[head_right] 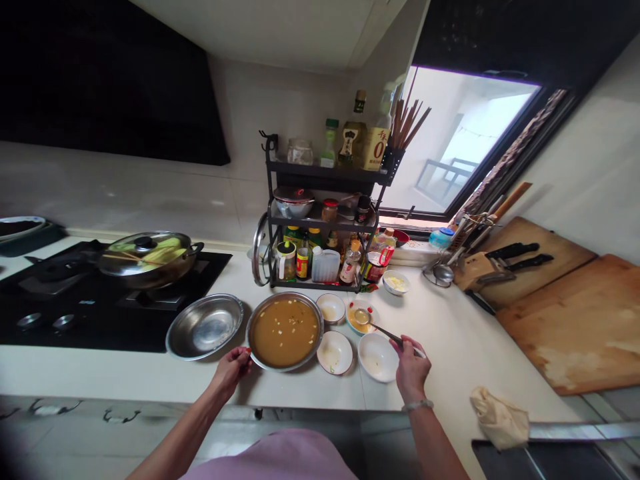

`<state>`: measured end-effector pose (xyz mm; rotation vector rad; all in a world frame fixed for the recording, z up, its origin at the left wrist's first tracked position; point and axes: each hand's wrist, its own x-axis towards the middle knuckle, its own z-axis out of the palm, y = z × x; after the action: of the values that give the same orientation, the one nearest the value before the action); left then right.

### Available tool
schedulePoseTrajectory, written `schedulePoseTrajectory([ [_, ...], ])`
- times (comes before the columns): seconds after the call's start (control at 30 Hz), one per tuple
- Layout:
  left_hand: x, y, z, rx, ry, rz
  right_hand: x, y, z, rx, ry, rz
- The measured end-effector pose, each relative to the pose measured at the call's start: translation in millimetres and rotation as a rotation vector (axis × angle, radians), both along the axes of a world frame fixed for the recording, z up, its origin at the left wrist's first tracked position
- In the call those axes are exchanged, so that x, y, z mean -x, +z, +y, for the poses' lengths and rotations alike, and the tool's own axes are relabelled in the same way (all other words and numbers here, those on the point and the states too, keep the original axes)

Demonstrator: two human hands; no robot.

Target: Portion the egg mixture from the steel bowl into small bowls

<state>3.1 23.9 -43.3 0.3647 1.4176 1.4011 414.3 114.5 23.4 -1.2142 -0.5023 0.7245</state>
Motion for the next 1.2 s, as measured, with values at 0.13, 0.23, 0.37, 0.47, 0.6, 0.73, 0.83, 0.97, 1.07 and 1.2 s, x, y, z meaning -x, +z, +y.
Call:
schedulePoseTrajectory([
  [0.13,0,0.0,0,-0.002,-0.002,-0.019,1,9.3,-4,-0.009,0.001,0.035],
  [0.23,0,-0.1,0,-0.001,0.001,-0.017,3,17.0,-7,-0.023,0.005,0.081],
  [0.37,0,0.2,-1,-0.010,-0.006,-0.010,9,27.7,-10,-0.044,0.027,0.104],
  [0.47,-1,1.2,-1,-0.006,-0.008,-0.011,18,34.3,-11,-0.051,0.074,0.085],
  [0.6,-2,3.1,-1,-0.004,0.001,-0.011,39,39.6,-15,-0.060,0.156,0.037],
  [0.73,-2,4.3,-1,0.002,0.009,-0.018,67,40.8,-20,-0.057,0.273,-0.006],
  [0.83,-2,3.6,-1,-0.008,0.011,-0.015,86,40.5,-27,-0.044,0.359,-0.113],
  [0.97,-1,1.4,-1,-0.015,0.007,-0.009,100,42.3,-42,-0.098,0.508,-0.493],
  [1.07,-1,0.3,0,-0.017,0.006,-0.011,104,44.4,-53,-0.302,0.624,-0.787],
  [1.2,-2,1.1,0,-0.009,0.007,-0.009,103,43.2,-60,-0.502,0.704,-0.970],
])
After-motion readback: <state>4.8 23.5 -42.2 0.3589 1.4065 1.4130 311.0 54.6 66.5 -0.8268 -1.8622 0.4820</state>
